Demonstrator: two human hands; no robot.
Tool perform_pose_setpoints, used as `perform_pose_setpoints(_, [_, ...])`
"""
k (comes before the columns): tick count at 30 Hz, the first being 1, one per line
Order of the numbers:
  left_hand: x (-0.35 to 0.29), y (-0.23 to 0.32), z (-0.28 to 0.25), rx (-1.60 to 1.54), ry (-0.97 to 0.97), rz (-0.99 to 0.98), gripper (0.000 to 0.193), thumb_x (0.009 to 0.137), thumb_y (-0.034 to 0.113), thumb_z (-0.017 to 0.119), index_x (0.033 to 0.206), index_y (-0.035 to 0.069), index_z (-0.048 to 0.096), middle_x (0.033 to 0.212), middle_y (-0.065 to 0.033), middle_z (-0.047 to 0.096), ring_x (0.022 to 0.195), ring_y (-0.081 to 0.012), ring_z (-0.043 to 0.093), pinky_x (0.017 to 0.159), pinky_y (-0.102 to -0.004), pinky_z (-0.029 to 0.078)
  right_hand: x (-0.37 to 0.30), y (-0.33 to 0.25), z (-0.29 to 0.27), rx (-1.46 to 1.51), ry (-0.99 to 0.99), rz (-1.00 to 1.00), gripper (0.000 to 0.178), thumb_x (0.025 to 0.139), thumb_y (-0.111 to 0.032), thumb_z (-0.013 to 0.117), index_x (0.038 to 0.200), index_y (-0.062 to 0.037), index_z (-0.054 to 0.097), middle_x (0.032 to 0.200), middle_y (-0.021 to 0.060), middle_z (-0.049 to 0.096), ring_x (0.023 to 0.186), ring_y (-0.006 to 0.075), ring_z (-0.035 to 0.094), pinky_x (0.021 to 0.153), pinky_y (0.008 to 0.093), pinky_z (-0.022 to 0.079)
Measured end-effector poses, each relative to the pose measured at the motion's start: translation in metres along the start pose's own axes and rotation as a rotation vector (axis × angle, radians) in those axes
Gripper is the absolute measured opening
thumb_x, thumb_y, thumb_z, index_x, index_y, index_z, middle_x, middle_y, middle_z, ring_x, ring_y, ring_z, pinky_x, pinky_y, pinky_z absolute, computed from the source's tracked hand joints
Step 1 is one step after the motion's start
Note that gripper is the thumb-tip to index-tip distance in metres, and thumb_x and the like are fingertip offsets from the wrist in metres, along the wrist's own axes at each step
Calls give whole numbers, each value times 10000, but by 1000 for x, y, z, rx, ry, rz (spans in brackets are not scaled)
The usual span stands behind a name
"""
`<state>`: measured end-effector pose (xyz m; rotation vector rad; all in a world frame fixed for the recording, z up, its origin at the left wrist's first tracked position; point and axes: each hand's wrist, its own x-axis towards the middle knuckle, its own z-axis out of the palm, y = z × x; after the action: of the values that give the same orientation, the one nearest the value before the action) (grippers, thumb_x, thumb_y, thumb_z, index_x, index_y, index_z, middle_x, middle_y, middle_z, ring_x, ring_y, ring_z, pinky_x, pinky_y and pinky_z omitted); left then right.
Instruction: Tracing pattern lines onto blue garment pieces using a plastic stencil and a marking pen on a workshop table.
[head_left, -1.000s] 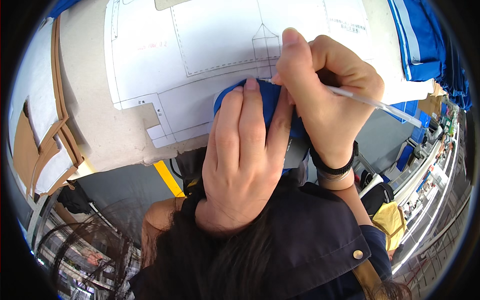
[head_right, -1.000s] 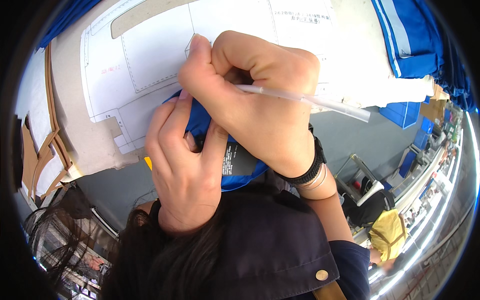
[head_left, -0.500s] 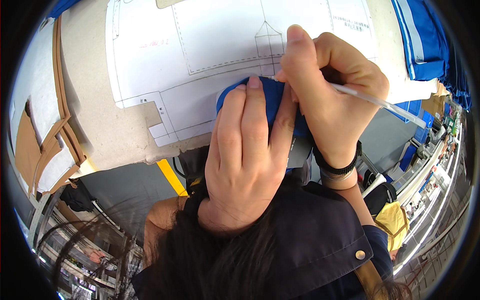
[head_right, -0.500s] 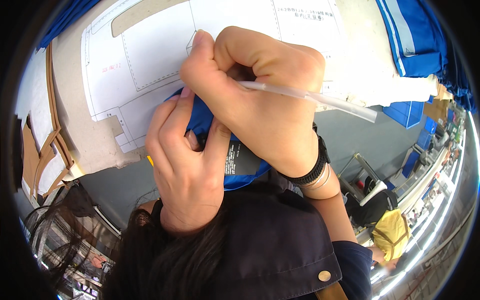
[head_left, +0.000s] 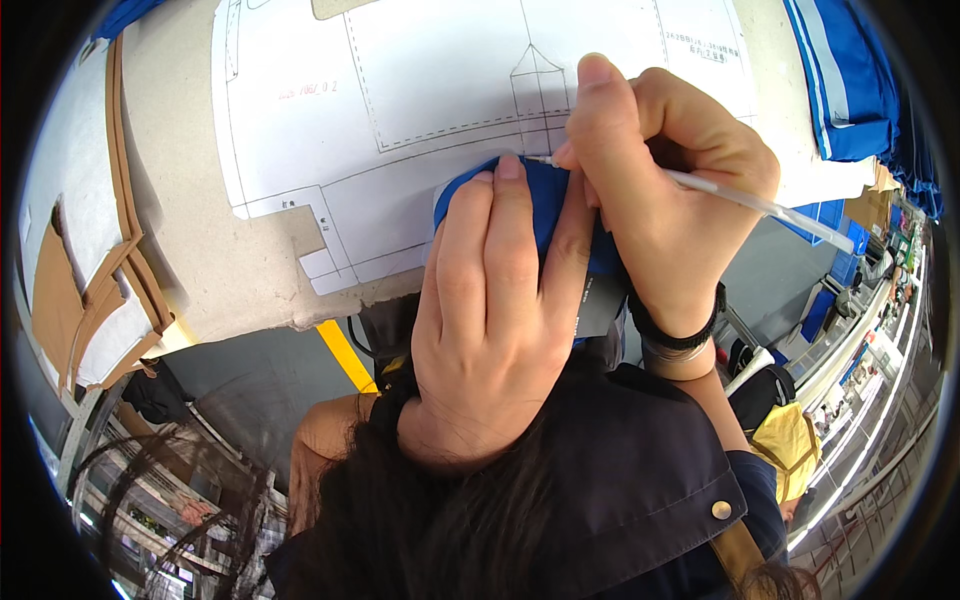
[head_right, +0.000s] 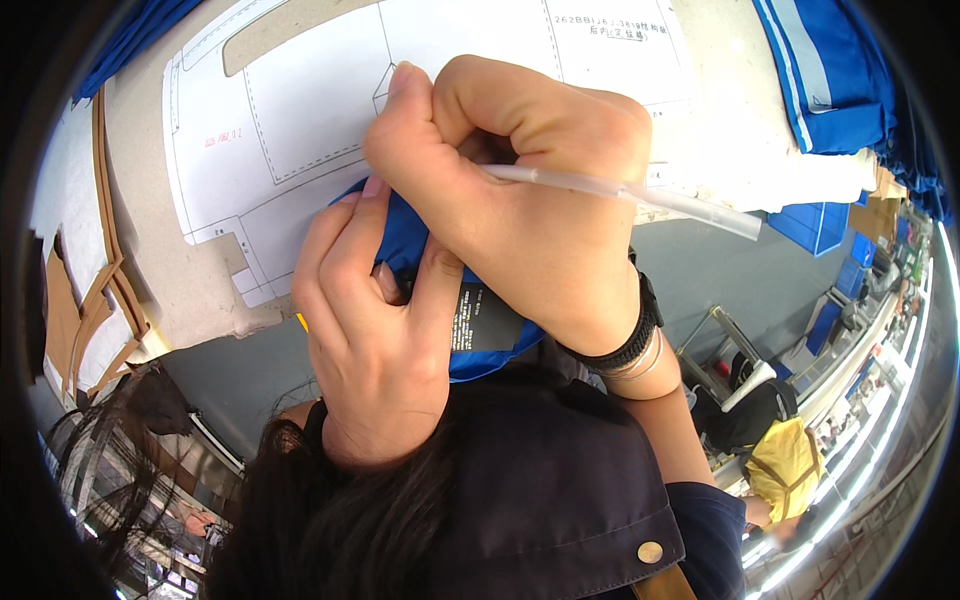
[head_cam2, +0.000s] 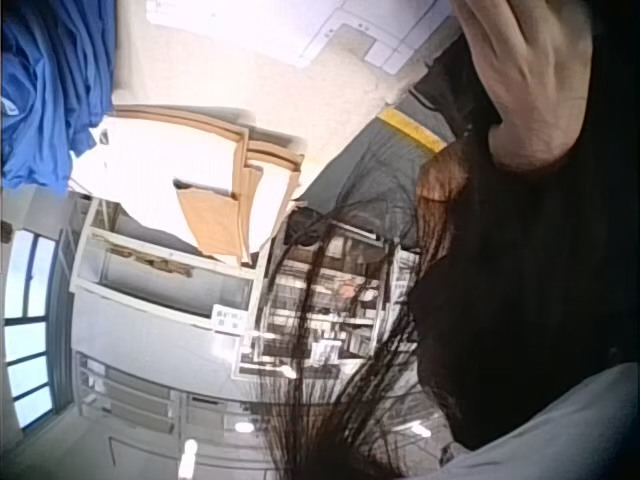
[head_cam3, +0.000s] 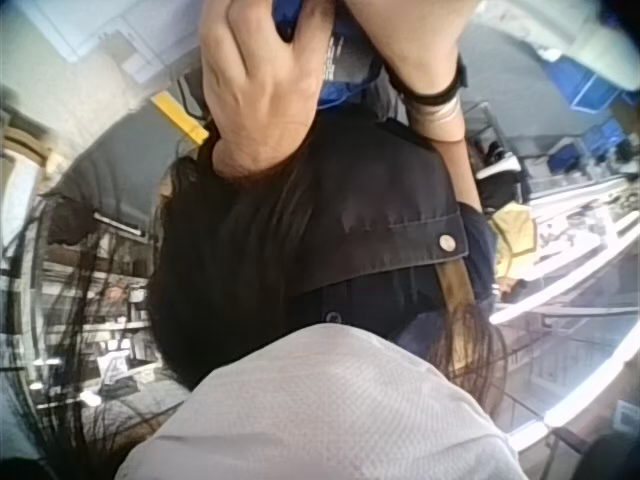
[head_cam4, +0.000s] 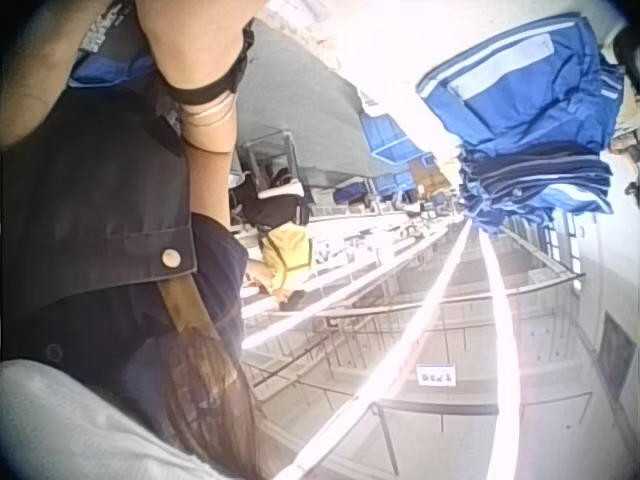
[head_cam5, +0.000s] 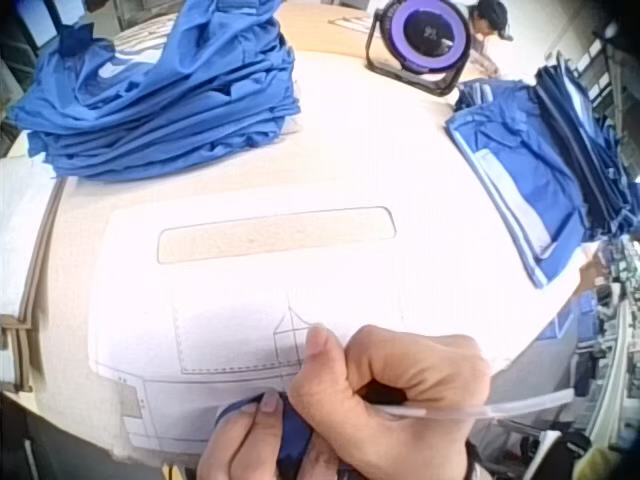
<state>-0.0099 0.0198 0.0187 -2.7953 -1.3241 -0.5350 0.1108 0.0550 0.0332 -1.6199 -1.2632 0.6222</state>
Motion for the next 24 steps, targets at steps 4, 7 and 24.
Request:
perform_pose_setpoints(4, [1, 0, -2, -6, 3, 3, 336, 845, -6, 559, 1121, 119, 702, 1070, -128, 597, 1005, -245, 569, 795, -313, 534, 2, -1, -1, -30, -12, -40, 304, 883, -72, 642, 591, -4, 590, 551, 30, 610, 432, 27, 469, 428, 175, 344])
perform_pose_setpoints(7, [2, 0, -2, -6, 5, 5, 337, 844, -8, 558, 1121, 120, 702, 1069, -130, 598, 1003, -246, 570, 795, -313, 534, 1, 2, 1, -11, 21, -37, 319, 894, -89, 641, 590, -7, 595, 541, 30, 604, 426, 30, 463, 415, 180, 337])
perform_pose_setpoints(24, [4, -2, -2, -10, -1, 14, 343, 841, -19, 554, 1116, 123, 703, 1061, -138, 600, 992, -251, 574, 794, -315, 535, 0, 6, -11, -17, 142, 40, 363, 896, -120, 643, 555, -17, 579, 495, 22, 562, 408, 36, 435, 416, 190, 294])
